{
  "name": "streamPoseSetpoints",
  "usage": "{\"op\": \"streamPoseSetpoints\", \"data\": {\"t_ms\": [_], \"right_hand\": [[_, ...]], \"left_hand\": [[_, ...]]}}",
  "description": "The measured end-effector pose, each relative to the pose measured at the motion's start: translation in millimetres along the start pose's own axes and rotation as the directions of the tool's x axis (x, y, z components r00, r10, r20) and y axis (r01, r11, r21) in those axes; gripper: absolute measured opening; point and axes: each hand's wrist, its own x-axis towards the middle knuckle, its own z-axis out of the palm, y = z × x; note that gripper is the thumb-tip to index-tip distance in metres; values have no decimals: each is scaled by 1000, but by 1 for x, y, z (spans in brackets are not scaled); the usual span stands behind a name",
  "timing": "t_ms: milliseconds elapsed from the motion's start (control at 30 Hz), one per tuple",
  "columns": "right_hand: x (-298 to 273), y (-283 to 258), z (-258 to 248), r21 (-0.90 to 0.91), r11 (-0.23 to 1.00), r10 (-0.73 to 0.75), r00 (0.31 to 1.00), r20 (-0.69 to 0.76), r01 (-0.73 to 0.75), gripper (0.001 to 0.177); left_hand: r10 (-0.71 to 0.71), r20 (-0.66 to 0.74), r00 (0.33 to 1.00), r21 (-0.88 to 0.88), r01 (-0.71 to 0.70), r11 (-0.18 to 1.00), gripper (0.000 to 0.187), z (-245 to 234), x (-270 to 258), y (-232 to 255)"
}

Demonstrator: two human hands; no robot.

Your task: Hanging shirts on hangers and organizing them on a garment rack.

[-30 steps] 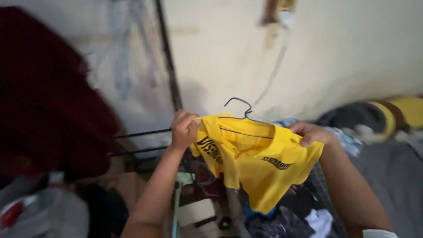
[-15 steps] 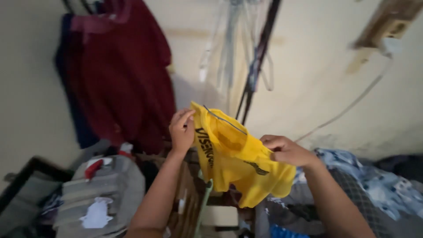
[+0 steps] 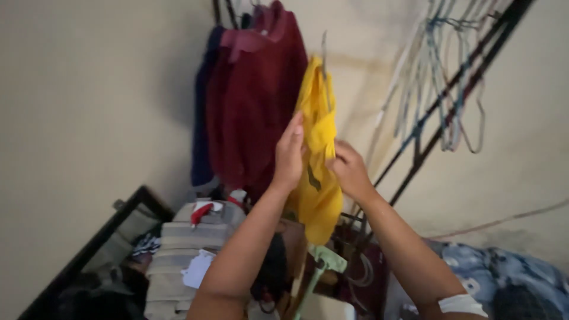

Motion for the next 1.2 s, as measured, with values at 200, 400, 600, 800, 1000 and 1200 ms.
{"op": "streamPoseSetpoints", "data": {"t_ms": [200, 400, 600, 800, 1000, 1200], "right_hand": [[94, -41, 30, -55, 997, -56, 980, -189, 47, 34], [167, -81, 39, 39, 998, 61, 980, -191, -55, 28], [212, -75, 47, -91, 994, -72, 975, -210, 54, 24], [228, -72, 53, -82, 996, -61, 975, -212, 45, 26], [234, -62, 61, -50, 998, -38, 980, -194, 29, 32], [236, -51, 72, -160, 987, -57, 981, -183, 28, 33]], "left_hand": [[81, 104, 991, -207, -58, 977, 67, -14, 31, 41], [66, 136, 988, -203, -38, 978, 65, -20, 62, 102], [122, 241, 963, -343, -33, 939, 66, -21, 91, 125], [99, 261, 960, -363, 2, 932, 69, -27, 107, 127], [38, 236, 971, -291, 34, 956, 71, -36, 107, 128], [37, 219, 975, -299, 31, 954, 73, -54, 117, 110]]}}
